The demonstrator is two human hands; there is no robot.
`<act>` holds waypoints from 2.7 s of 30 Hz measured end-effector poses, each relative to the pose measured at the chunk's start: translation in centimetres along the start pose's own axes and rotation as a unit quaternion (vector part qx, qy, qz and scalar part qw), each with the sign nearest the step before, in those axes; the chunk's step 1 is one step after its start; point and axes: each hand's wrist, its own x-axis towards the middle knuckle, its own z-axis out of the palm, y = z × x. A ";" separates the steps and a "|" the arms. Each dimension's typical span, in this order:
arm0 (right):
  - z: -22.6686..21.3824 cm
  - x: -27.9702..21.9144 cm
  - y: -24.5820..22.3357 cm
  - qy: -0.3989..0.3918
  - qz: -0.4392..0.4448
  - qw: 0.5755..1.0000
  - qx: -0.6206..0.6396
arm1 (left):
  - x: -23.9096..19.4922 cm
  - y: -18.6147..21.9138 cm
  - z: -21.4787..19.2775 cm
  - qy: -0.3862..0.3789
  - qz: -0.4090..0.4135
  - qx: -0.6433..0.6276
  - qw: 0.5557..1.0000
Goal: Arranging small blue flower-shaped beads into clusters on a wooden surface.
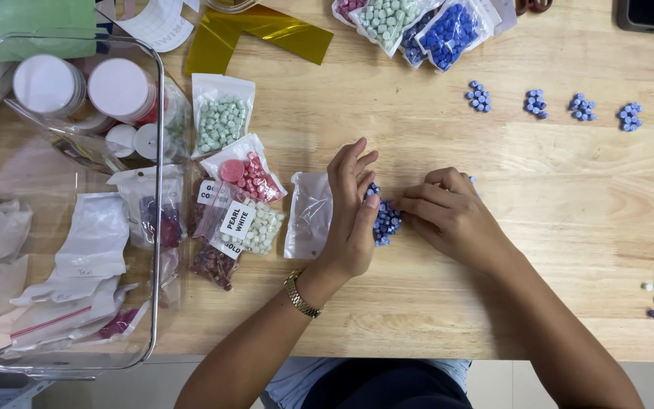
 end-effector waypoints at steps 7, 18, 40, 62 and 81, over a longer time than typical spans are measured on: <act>-0.1 -0.1 0.0 0.001 0.016 1.000 0.000 | 0.0 0.0 0.0 -0.002 -0.004 0.005 1.000; -0.5 -0.8 0.7 0.019 -0.002 0.998 -0.053 | 0.0 0.2 0.0 -0.001 -0.008 0.016 1.000; -0.5 0.3 0.0 0.029 -0.018 0.999 -0.041 | 0.1 0.1 -0.1 0.000 -0.009 0.019 1.000; -1.4 -5.9 5.3 0.105 0.056 0.982 -0.143 | -0.1 0.0 -0.1 -0.005 -0.008 0.024 1.000; -3.6 -5.5 9.9 0.118 0.137 0.975 -0.133 | 0.3 -0.9 -0.1 -0.007 0.007 0.063 0.998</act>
